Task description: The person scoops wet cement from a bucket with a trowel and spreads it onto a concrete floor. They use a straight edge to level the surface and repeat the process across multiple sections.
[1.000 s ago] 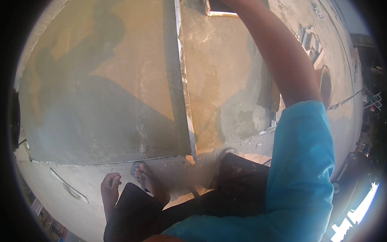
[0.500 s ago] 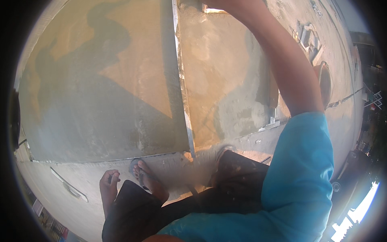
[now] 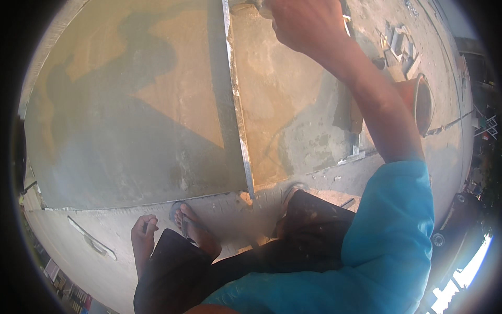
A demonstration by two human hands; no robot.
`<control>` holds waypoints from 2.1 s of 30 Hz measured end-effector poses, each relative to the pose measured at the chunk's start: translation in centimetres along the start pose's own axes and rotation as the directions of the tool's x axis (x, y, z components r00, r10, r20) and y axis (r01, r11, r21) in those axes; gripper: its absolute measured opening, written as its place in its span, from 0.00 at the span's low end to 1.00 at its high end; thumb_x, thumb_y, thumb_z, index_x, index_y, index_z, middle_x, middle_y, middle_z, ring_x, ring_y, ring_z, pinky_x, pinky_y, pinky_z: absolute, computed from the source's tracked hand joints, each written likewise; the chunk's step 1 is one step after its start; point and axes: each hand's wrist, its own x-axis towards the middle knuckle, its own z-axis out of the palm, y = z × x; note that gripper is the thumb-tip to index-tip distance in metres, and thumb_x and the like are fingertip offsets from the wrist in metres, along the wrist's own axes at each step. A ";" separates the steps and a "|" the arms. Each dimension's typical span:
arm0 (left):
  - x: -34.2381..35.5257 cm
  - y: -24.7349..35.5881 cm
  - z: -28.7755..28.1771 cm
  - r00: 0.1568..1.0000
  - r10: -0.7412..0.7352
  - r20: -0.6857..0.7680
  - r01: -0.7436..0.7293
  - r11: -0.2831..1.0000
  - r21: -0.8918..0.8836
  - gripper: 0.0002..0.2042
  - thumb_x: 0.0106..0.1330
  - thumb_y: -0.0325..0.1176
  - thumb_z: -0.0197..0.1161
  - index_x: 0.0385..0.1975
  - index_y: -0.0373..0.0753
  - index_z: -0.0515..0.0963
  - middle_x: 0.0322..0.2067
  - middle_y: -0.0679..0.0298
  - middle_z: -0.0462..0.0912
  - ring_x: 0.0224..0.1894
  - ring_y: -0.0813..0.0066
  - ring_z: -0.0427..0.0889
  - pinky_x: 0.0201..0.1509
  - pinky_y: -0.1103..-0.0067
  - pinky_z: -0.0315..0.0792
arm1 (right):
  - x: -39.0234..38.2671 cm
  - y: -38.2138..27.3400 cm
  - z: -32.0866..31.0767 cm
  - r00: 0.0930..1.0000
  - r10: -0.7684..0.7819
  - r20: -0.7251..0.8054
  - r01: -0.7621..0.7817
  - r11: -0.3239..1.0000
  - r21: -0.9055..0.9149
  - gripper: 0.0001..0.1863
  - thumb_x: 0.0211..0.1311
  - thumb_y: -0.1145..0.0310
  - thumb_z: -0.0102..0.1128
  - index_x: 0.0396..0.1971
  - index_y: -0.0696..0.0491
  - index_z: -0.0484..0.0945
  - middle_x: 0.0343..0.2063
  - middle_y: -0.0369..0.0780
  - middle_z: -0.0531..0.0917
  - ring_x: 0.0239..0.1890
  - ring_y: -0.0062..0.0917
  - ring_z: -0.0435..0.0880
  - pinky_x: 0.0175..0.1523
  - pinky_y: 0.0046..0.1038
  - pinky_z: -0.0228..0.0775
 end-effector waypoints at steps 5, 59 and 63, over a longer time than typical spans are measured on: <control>0.4 0.6 0.1 1.000 -0.007 0.015 0.006 0.999 0.034 0.12 0.70 0.34 0.60 0.43 0.31 0.80 0.35 0.61 0.82 0.35 0.73 0.80 0.42 0.77 0.74 | -0.8 0.5 0.1 0.996 0.001 -0.084 0.000 1.000 0.019 0.08 0.54 0.68 0.58 0.31 0.50 0.84 0.35 0.48 0.81 0.35 0.42 0.85 0.37 0.44 0.75; 0.5 16.2 2.1 0.753 0.445 0.484 -0.658 0.517 0.548 0.06 0.65 0.33 0.64 0.35 0.38 0.83 0.32 0.59 0.82 0.33 0.63 0.81 0.39 0.73 0.74 | -30.4 2.8 9.3 0.720 0.644 0.261 -0.563 0.321 0.762 0.25 0.58 0.61 0.61 0.54 0.55 0.70 0.37 0.53 0.82 0.43 0.51 0.82 0.48 0.43 0.72; 0.8 17.6 4.7 0.658 0.506 0.558 -0.753 0.438 0.491 0.06 0.65 0.33 0.64 0.32 0.38 0.83 0.32 0.60 0.82 0.34 0.61 0.81 0.39 0.71 0.74 | -33.1 2.7 11.7 0.654 0.715 0.248 -0.659 0.377 0.651 0.26 0.61 0.58 0.63 0.54 0.56 0.70 0.36 0.52 0.83 0.40 0.48 0.83 0.46 0.42 0.73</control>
